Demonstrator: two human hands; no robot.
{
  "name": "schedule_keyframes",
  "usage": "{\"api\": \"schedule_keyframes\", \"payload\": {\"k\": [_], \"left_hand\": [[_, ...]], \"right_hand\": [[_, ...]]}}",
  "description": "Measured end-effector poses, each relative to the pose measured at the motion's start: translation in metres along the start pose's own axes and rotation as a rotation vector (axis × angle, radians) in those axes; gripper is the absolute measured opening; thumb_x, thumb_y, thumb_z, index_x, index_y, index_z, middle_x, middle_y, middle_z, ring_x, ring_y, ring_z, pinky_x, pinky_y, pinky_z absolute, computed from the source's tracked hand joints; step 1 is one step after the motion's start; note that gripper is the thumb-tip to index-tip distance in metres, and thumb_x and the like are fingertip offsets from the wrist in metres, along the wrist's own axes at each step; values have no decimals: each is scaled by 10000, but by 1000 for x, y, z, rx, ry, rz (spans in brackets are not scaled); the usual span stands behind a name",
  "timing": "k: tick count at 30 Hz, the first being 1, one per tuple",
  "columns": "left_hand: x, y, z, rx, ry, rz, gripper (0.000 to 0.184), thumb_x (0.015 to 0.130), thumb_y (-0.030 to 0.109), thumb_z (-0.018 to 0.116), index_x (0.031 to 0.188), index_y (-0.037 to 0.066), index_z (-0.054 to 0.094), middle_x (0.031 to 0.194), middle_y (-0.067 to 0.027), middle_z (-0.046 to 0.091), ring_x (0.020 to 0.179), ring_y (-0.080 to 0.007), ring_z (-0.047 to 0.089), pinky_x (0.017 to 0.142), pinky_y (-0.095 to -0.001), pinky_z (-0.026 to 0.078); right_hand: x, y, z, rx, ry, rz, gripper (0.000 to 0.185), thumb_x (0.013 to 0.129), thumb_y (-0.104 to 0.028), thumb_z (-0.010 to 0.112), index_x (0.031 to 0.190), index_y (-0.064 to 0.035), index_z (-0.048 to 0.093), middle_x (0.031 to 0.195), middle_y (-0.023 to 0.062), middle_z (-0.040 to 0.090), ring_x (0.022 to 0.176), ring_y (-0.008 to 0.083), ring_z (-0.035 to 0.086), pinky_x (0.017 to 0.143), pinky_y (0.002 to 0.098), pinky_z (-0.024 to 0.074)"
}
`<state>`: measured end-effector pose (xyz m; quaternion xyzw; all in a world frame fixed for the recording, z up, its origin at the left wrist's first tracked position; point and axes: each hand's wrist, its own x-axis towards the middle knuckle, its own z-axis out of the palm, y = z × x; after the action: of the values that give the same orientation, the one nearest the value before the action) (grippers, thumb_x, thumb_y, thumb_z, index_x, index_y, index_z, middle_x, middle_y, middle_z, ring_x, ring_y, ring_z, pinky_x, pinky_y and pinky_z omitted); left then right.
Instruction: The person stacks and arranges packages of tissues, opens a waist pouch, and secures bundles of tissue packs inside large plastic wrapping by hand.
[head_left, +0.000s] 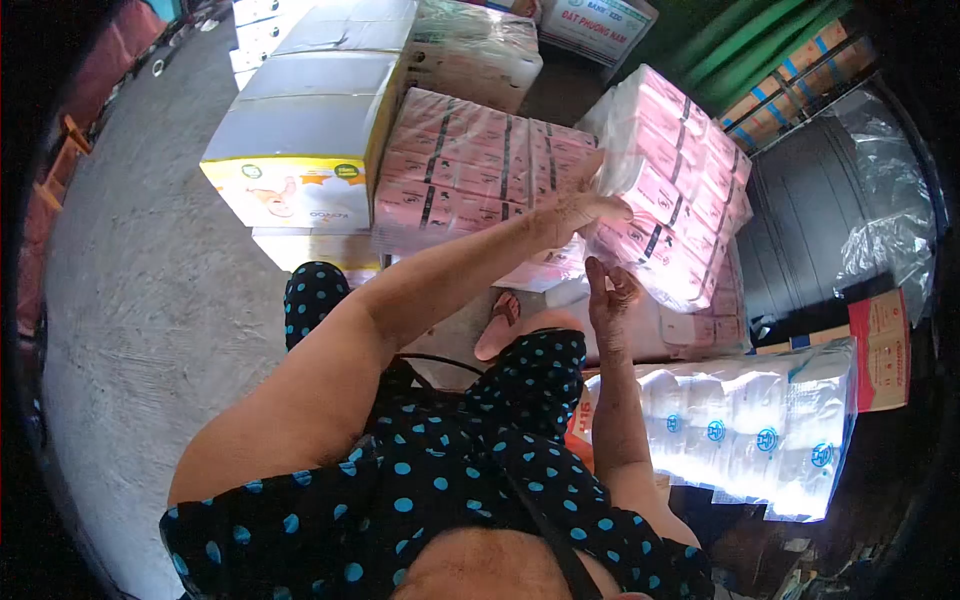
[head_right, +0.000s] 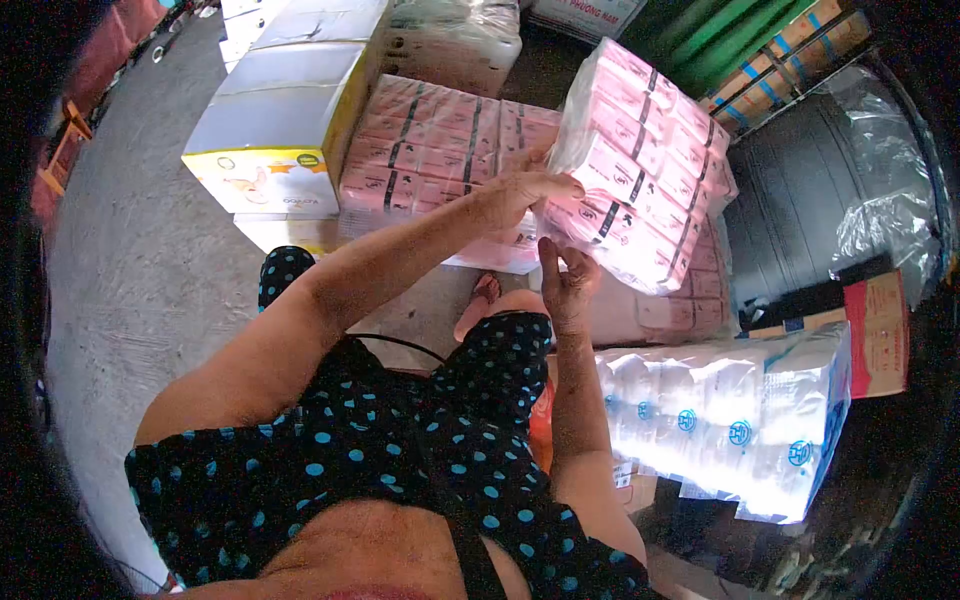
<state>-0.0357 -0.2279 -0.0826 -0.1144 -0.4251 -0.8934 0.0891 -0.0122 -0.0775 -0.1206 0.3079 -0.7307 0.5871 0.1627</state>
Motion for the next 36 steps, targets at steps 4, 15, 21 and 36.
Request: {"api": "schedule_keyframes", "payload": {"k": [4, 15, 21, 36], "left_hand": [[-24, 32, -30, 40, 32, 51, 519, 660, 30, 673, 1139, 103, 488, 870, -54, 601, 834, -171, 583, 752, -322, 473], [-63, 92, -72, 54, 328, 35, 428, 735, 86, 659, 1132, 90, 500, 1010, -69, 586, 918, -174, 572, 809, -351, 471], [-79, 127, -101, 596, 511, -41, 427, 764, 183, 648, 1147, 57, 508, 1136, -120, 529, 980, -202, 554, 823, -325, 458], [-131, 120, -118, 2190, -34, 509, 592, 685, 176, 655, 1206, 37, 410, 1201, -161, 427, 1164, -343, 374, 1003, -483, 240]], "right_hand": [[5, -13, 24, -261, -194, -32, 99, 777, -24, 623, 693, 20, 597, 630, 21, 581, 620, 70, 509, 541, 225, 411], [27, -19, 100, -11, -424, -248, 50, 746, -23, 635, 767, 18, 615, 630, 93, 605, 566, 140, 571, 544, 255, 432], [29, -36, 133, -36, -501, -326, 112, 736, -34, 638, 839, 2, 615, 707, 97, 610, 625, 142, 579, 559, 257, 437], [55, 1, 68, 326, -232, 351, 254, 782, -71, 611, 1025, -20, 557, 890, 40, 592, 833, 119, 537, 734, 266, 453]]}}
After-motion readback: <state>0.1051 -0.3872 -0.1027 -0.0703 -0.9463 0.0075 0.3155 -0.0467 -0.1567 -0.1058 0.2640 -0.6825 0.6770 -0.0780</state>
